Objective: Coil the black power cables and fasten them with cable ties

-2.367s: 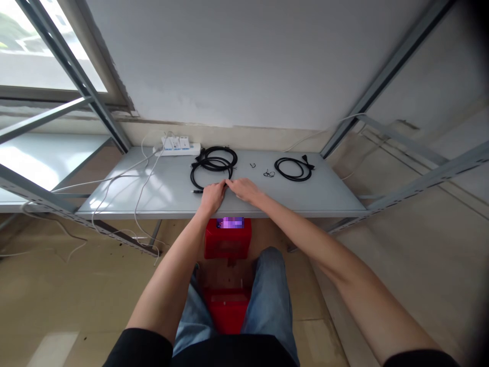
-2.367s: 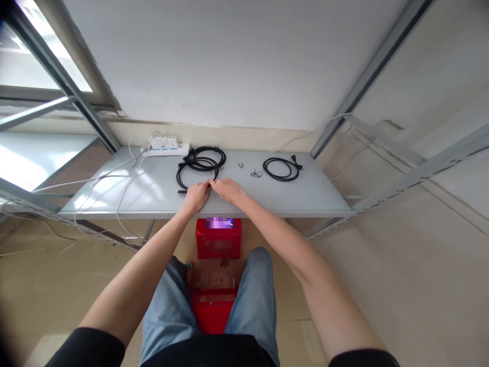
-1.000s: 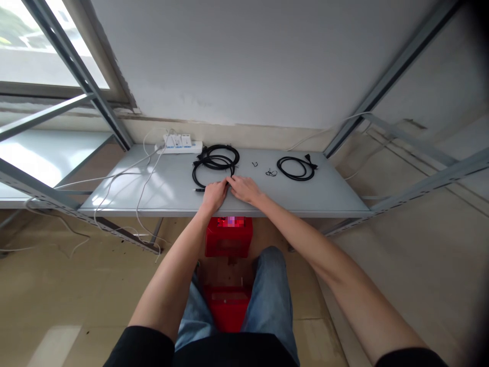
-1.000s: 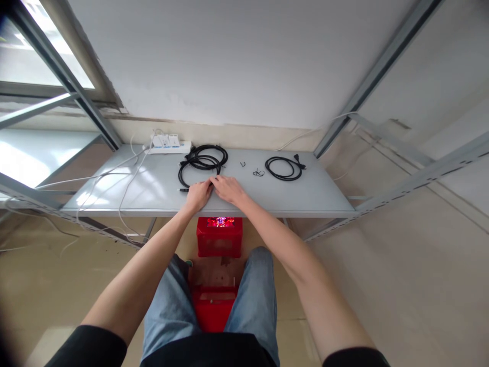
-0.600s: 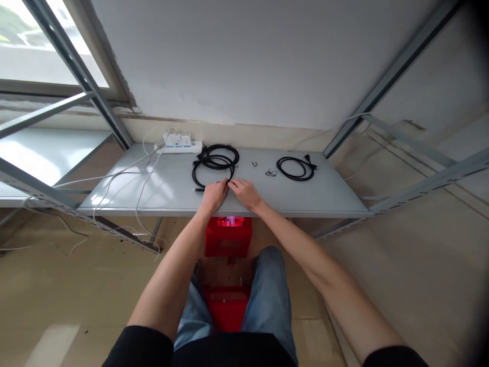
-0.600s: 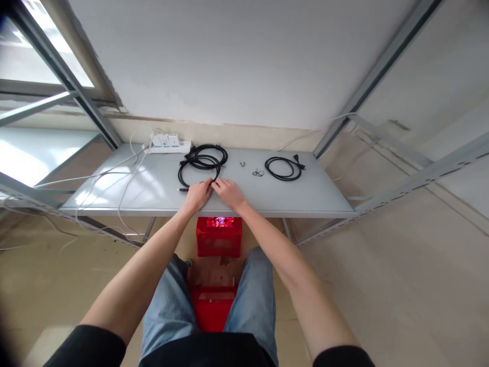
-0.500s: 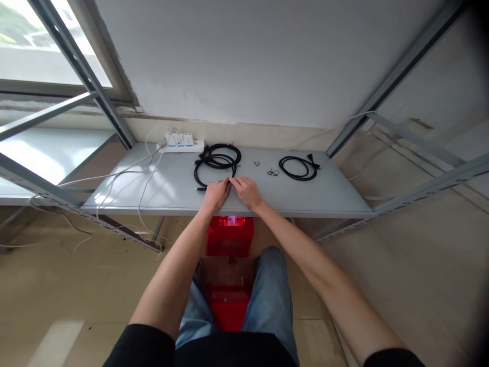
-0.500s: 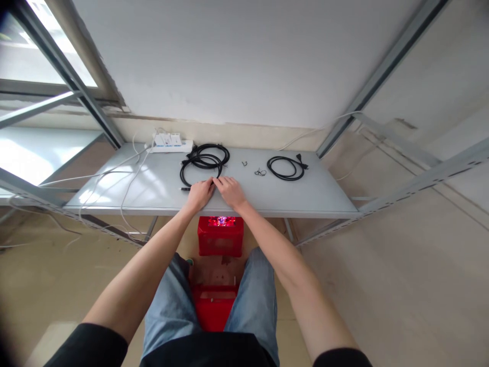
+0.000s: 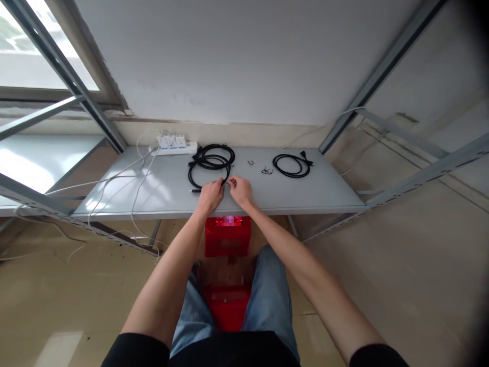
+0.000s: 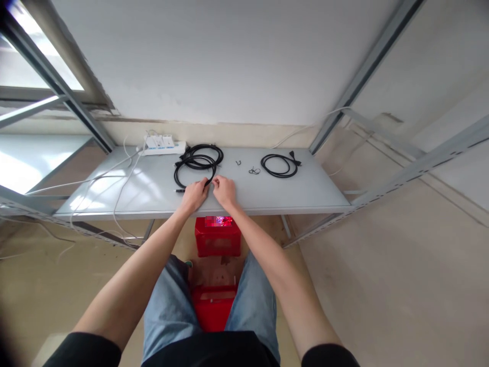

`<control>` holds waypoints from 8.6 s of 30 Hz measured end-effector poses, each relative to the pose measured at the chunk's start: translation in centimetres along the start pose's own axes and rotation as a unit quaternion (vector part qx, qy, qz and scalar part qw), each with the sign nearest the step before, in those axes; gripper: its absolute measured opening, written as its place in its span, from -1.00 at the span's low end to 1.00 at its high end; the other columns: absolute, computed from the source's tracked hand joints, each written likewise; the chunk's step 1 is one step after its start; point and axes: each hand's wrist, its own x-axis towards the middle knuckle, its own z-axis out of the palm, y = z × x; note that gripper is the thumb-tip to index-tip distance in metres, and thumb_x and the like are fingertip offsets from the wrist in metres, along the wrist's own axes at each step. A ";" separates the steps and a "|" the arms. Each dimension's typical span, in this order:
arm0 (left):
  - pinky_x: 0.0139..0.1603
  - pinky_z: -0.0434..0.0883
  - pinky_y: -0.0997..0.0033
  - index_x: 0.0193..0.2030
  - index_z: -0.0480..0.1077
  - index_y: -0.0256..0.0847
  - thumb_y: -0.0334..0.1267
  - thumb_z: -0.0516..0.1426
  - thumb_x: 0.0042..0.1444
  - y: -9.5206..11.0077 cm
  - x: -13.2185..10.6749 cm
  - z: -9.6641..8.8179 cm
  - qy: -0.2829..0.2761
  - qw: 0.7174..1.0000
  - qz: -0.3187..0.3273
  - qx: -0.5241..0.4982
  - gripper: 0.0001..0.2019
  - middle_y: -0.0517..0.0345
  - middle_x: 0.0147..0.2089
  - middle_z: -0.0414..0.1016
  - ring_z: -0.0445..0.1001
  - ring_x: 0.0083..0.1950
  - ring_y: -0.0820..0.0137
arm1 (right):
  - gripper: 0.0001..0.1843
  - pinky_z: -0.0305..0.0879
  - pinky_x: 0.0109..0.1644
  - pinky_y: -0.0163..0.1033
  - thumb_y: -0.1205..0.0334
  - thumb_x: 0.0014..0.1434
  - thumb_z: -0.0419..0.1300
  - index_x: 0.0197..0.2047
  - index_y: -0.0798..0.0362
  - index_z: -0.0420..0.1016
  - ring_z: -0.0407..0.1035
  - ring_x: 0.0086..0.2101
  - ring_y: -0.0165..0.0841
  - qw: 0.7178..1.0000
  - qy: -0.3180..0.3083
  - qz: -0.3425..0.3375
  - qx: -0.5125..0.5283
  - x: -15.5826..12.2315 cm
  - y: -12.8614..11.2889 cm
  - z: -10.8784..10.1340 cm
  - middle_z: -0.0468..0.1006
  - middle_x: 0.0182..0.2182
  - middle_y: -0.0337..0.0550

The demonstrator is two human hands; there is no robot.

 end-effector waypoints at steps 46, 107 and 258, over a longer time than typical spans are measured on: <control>0.04 0.42 0.21 0.30 0.34 -0.15 -0.16 -0.11 0.56 -0.2 0.1 0.1 0.009 1.000 -0.001 -0.015 -0.65 -0.15 0.02 0.70 0.67 0.07 0.04 | -0.52 0.27 0.14 -0.16 0.44 0.50 -0.13 0.31 0.04 0.44 0.52 0.02 -0.16 0.979 -0.035 -0.136 -0.147 -0.9 0.0 -0.3 0.70 0.02 0.03; 0.06 0.38 0.22 0.10 0.49 -0.14 -0.16 -0.13 0.57 -0.3 0.1 0.6 0.039 0.999 0.020 0.020 -0.63 -0.12 -0.02 0.70 0.65 0.03 0.08 | -0.69 0.29 0.08 -0.08 0.31 0.55 0.05 -0.06 0.02 0.66 0.42 -0.05 -0.12 0.964 0.072 -0.220 -0.134 -0.3 1.9 1.3 0.64 -0.13 0.00; 0.14 0.42 0.21 0.25 0.51 -0.16 -0.16 -0.07 0.55 -0.6 0.3 0.6 0.033 0.998 0.029 -0.054 -0.61 -0.16 0.16 0.67 0.62 0.15 0.09 | -0.64 0.32 0.14 -0.11 0.40 0.53 0.01 0.18 0.04 0.57 0.53 0.02 -0.17 0.965 0.003 -0.241 -0.103 0.4 2.6 0.4 0.69 0.03 0.04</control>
